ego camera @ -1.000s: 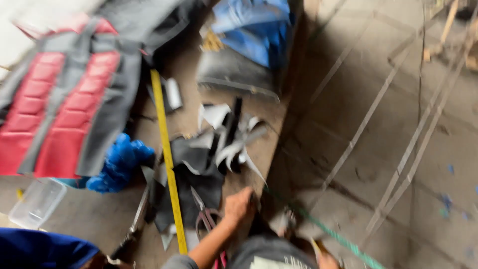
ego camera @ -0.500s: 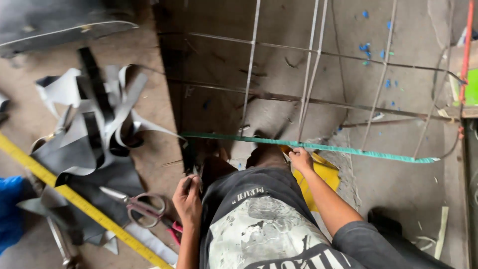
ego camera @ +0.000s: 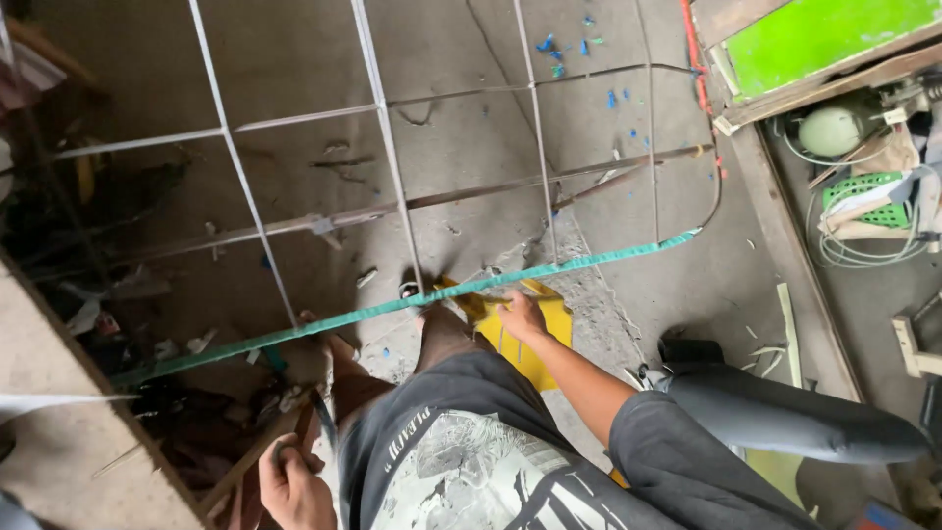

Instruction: Measuring and cutting fabric and leather pieces at a workbench for upholstery work.

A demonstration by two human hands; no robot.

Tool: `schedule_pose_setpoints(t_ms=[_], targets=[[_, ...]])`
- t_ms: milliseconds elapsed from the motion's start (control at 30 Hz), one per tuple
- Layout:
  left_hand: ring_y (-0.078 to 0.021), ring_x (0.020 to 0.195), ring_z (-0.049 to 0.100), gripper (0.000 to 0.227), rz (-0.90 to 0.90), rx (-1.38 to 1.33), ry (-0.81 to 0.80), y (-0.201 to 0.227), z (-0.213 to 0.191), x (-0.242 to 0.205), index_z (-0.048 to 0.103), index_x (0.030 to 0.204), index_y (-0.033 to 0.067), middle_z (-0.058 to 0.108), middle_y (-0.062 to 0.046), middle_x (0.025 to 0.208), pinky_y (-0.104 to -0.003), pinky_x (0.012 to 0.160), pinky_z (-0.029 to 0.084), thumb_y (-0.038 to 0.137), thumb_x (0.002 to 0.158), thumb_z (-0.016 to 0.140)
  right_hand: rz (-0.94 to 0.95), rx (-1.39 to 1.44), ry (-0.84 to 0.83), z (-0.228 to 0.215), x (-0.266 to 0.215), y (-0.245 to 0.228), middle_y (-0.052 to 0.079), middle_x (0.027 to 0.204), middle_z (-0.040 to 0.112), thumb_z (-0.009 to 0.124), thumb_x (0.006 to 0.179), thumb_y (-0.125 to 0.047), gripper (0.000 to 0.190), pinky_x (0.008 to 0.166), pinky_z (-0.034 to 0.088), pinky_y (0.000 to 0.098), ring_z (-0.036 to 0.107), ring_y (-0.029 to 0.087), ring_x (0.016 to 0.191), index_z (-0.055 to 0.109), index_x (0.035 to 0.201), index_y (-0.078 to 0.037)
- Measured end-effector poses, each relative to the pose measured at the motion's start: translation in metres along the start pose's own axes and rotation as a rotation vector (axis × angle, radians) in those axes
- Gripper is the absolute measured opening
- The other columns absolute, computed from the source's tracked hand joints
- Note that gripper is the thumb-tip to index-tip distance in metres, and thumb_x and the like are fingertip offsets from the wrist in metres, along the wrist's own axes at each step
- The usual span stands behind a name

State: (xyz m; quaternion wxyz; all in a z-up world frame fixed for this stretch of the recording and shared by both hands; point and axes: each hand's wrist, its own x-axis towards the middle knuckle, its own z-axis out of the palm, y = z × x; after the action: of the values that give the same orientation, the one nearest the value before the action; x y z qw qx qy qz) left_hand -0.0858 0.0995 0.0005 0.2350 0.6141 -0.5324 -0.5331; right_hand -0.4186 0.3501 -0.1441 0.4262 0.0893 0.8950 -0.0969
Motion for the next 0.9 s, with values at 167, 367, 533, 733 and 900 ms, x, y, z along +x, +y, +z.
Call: schedule_pose_setpoints(t_ms=[167, 367, 533, 733, 900], targets=[[-0.0131, 0.061, 0.046, 0.019, -0.03, 0.025, 0.013, 0.012, 0.058, -0.025, 0.069, 0.108, 0.0073, 0.056, -0.006, 0.074, -0.029, 0.054, 0.036, 0.005, 0.11, 0.051, -0.31, 0.054, -0.098, -0.023, -0.041, -0.036, 0.004, 0.116, 0.076, 0.062, 0.097, -0.032, 0.026, 0.086, 0.054, 0.0361, 0.071, 0.022, 0.104, 0.071, 0.117, -0.019], [-0.0061, 0.054, 0.034, 0.017, 0.085, -0.343, -0.266, 0.075, 0.119, -0.025, 0.071, 0.11, 0.0066, 0.05, 0.001, 0.066, -0.025, 0.047, 0.026, 0.001, 0.102, 0.056, -1.007, 0.009, -0.625, -0.051, -0.155, -0.115, 0.013, 0.152, 0.06, 0.064, 0.081, -0.07, 0.091, 0.115, 0.046, 0.0448, 0.059, 0.028, 0.138, 0.056, 0.149, -0.009], [-0.0133, 0.046, 0.038, 0.017, 0.106, -0.765, -0.289, 0.158, 0.136, -0.003, 0.058, 0.118, 0.0057, 0.035, -0.005, 0.06, -0.025, 0.045, 0.038, 0.012, 0.115, 0.043, -1.169, 0.213, -0.781, -0.031, -0.175, -0.132, 0.009, 0.103, 0.077, 0.07, 0.102, -0.043, 0.032, 0.095, 0.056, 0.043, 0.07, 0.017, 0.11, 0.076, 0.113, -0.014], [-0.0188, 0.06, 0.067, 0.017, 0.136, -0.859, -0.057, 0.176, 0.094, 0.056, 0.064, 0.115, 0.0021, 0.059, -0.01, 0.075, -0.028, 0.052, 0.054, 0.01, 0.109, 0.05, -1.127, 0.06, -0.632, -0.057, -0.195, -0.165, 0.019, 0.083, 0.075, 0.062, 0.102, -0.037, 0.032, 0.083, 0.057, 0.0455, 0.074, 0.029, 0.084, 0.076, 0.099, -0.008], [-0.0156, 0.054, 0.049, 0.01, 0.079, -1.114, 0.007, 0.177, 0.047, 0.099, 0.062, 0.105, 0.0044, 0.051, -0.005, 0.067, -0.029, 0.048, 0.044, 0.014, 0.106, 0.058, -1.107, -0.153, -0.541, -0.041, -0.234, -0.201, 0.002, 0.071, 0.078, 0.06, 0.097, -0.036, 0.032, 0.078, 0.054, 0.0326, 0.071, 0.017, 0.072, 0.068, 0.077, -0.013]])
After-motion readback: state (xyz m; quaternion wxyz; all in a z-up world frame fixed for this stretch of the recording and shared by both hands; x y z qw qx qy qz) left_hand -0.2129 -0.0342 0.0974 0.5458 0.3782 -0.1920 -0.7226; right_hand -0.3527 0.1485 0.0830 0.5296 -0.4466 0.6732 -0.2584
